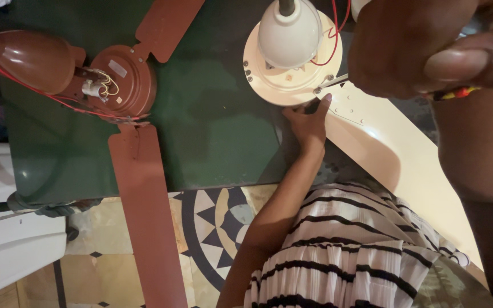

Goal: The person wipes a cream-colored fan blade with a cloth, then aligns it to the fan motor housing and secures it with screws using a screwdriver. The person repeats the process for a second blade, wiping and fastening it to the housing.

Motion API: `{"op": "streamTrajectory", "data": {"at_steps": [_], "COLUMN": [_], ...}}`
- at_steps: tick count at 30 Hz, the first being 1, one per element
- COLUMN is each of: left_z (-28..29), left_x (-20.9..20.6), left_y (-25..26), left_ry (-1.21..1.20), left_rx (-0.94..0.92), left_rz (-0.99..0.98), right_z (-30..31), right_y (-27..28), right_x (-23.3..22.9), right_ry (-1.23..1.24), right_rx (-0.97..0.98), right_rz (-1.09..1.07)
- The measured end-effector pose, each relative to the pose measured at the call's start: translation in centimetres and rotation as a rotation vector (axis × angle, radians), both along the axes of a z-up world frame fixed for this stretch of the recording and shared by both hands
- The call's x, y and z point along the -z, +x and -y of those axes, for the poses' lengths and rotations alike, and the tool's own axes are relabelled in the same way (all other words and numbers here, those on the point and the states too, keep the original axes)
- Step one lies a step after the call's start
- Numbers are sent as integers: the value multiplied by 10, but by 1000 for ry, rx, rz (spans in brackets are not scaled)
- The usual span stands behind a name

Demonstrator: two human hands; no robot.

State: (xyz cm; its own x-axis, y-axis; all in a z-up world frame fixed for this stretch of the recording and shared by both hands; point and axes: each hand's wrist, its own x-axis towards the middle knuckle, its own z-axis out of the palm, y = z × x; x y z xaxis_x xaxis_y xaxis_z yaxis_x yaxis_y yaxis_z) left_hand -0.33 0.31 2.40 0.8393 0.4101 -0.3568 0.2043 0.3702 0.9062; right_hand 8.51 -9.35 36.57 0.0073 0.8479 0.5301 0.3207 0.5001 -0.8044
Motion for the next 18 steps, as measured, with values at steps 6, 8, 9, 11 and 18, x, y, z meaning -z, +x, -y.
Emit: {"op": "streamTrajectory", "data": {"at_steps": [6, 8, 9, 11, 18], "left_z": [0, 1, 1, 1, 2], "left_x": [1, 0, 1, 1, 8], "left_y": [1, 1, 2, 2, 2], "left_ry": [16, 4, -10, -11, 28], "left_rx": [5, 2, -8, -16, -18], "left_rz": [-31, -30, -10, -1, 12], "right_z": [-1, -2, -2, -3, 0], "right_y": [-2, -4, -5, -6, -7], "right_x": [-1, -1, 0, 2, 3], "right_ry": [4, 7, 14, 27, 11], "right_rx": [-1, 18, 32, 62, 118], "right_rz": [-27, -33, -32, -29, -28]}}
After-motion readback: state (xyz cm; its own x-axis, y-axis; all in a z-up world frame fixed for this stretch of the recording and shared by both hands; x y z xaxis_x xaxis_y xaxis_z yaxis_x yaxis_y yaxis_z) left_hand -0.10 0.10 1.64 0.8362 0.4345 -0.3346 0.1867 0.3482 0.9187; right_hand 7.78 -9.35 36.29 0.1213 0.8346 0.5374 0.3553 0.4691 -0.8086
